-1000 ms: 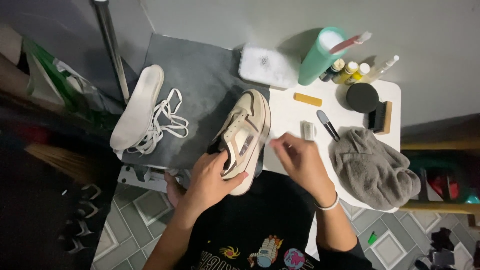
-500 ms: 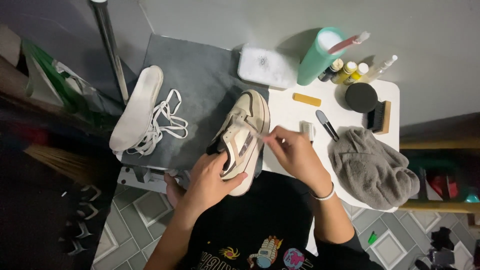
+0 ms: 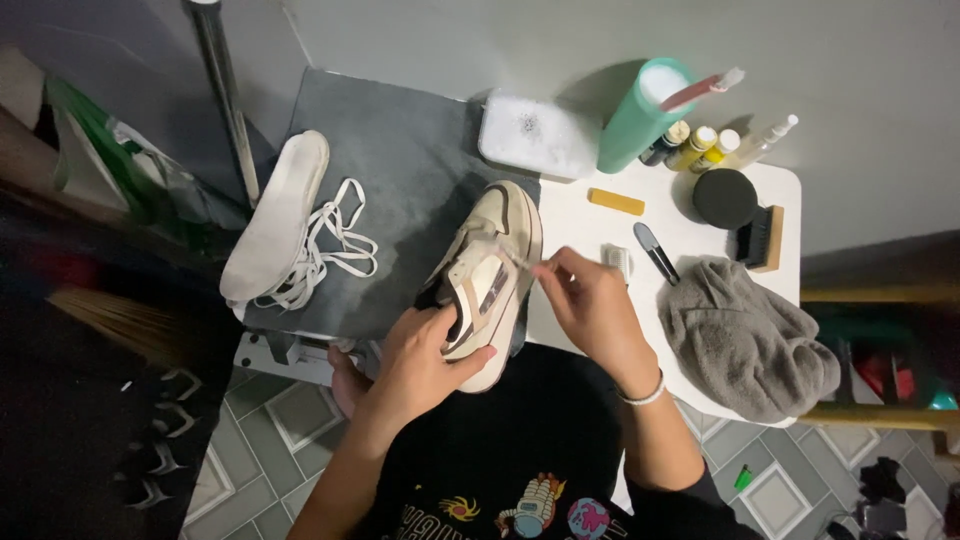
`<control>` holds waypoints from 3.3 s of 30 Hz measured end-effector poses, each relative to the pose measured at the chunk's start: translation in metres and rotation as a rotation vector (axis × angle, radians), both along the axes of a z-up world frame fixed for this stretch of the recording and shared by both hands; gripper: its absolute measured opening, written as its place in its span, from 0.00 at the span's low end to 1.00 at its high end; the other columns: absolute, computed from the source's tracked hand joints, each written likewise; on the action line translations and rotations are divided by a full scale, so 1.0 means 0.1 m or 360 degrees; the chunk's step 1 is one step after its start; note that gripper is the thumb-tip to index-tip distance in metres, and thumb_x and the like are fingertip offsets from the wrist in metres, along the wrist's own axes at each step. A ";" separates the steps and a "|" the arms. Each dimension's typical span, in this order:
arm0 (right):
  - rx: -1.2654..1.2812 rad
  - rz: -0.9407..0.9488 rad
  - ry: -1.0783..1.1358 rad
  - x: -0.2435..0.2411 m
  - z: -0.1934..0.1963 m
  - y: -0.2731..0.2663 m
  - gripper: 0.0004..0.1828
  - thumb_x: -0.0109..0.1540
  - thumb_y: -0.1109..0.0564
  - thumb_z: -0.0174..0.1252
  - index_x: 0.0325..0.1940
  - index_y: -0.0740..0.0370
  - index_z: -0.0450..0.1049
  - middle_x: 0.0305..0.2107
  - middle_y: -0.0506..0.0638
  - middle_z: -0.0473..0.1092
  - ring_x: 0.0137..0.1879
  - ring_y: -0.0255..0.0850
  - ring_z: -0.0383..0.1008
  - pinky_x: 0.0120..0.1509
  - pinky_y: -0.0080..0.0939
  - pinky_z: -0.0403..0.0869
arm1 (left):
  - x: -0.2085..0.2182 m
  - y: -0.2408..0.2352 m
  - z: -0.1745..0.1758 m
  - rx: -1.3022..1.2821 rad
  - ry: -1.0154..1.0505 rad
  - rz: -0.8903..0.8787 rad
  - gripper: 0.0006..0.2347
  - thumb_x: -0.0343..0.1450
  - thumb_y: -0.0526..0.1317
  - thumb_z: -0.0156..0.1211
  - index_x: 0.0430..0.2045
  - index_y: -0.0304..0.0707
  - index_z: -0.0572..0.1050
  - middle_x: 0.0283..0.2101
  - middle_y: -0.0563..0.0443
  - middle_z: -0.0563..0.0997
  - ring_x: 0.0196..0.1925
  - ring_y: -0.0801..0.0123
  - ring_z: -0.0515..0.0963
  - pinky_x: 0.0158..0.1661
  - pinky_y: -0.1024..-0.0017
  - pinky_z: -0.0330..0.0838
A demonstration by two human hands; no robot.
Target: The person cleans a beige and white sneaker using a small brush. They repeatedly dip the brush into a container of white cleaning solution and scrub the upper surface of the shoe. The shoe is held in the left hand while the right hand operates the brush.
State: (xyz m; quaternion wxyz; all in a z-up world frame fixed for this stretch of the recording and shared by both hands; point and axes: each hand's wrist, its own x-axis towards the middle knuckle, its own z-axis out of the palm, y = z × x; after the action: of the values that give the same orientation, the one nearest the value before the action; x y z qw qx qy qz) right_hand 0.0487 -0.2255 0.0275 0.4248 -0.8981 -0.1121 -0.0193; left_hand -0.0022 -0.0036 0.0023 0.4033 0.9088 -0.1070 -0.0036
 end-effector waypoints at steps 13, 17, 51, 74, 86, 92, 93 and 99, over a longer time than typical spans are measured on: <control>0.0346 -0.0021 0.0191 -0.18 0.04 0.02 0.06 0.64 0.59 0.61 0.32 0.61 0.80 0.15 0.51 0.70 0.12 0.35 0.59 0.17 0.32 0.62 | -0.04 -0.04 0.02 -0.0066 -0.0077 -0.0082 0.15 0.62 0.45 0.71 0.16 0.33 0.73 0.17 0.36 0.77 0.26 0.45 0.81 0.30 0.61 0.72; 0.0404 0.0097 0.0277 -0.17 0.18 0.03 0.08 0.64 0.61 0.59 0.30 0.63 0.79 0.15 0.53 0.71 0.14 0.38 0.65 0.19 0.35 0.66 | 0.00 -0.04 -0.10 0.0056 -0.0233 -0.0048 0.16 0.60 0.47 0.73 0.15 0.37 0.71 0.15 0.41 0.75 0.24 0.49 0.80 0.31 0.62 0.71; 0.0648 0.0116 0.0170 -0.60 -0.23 -0.05 0.08 0.65 0.56 0.60 0.34 0.61 0.77 0.26 0.44 0.75 0.29 0.26 0.63 0.33 0.27 0.63 | -0.08 0.08 -0.44 0.0150 0.0075 0.0067 0.20 0.61 0.54 0.75 0.24 0.40 0.70 0.20 0.48 0.70 0.31 0.58 0.72 0.34 0.61 0.67; 0.0597 -0.0089 0.0135 -0.66 -0.32 0.08 0.09 0.60 0.62 0.64 0.25 0.62 0.77 0.09 0.52 0.69 0.19 0.35 0.60 0.25 0.38 0.62 | -0.04 0.08 -0.04 -0.0230 -0.0200 0.0018 0.16 0.58 0.43 0.76 0.19 0.30 0.74 0.19 0.36 0.77 0.27 0.44 0.80 0.29 0.59 0.73; 0.0595 -0.0030 0.0018 -0.56 -0.41 0.03 0.11 0.60 0.61 0.65 0.23 0.60 0.76 0.10 0.50 0.71 0.15 0.36 0.62 0.23 0.36 0.63 | -0.01 0.11 0.14 -0.0292 -0.0115 0.0015 0.15 0.59 0.44 0.76 0.19 0.32 0.74 0.16 0.39 0.75 0.24 0.47 0.78 0.28 0.63 0.70; 0.0554 0.0038 0.0063 -0.54 -0.36 0.04 0.11 0.61 0.62 0.64 0.23 0.60 0.74 0.09 0.50 0.69 0.15 0.35 0.60 0.23 0.36 0.62 | 0.00 0.11 0.19 -0.0355 -0.0143 0.0039 0.16 0.58 0.41 0.76 0.14 0.30 0.70 0.14 0.35 0.71 0.21 0.48 0.76 0.25 0.64 0.68; 0.0501 -0.0111 -0.0038 -0.51 -0.35 0.02 0.09 0.62 0.62 0.62 0.26 0.61 0.75 0.10 0.51 0.69 0.16 0.35 0.60 0.24 0.36 0.62 | -0.01 0.11 0.19 -0.0365 -0.0155 0.0055 0.17 0.58 0.40 0.75 0.14 0.29 0.69 0.14 0.34 0.71 0.21 0.51 0.76 0.25 0.66 0.69; 0.0564 -0.0096 0.0018 -0.50 -0.60 -0.09 0.09 0.62 0.61 0.63 0.26 0.61 0.76 0.12 0.51 0.70 0.19 0.34 0.60 0.26 0.37 0.63 | -0.01 0.10 0.10 -0.0308 -0.0245 0.0029 0.17 0.56 0.43 0.77 0.15 0.33 0.70 0.14 0.37 0.72 0.20 0.45 0.76 0.25 0.61 0.67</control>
State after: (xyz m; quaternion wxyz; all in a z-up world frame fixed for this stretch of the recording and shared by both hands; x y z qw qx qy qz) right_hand -0.0017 -0.2346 -0.0327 0.5763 -0.8122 -0.0774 -0.0465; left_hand -0.0037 0.0061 0.0120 0.4797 0.8641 -0.1292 0.0803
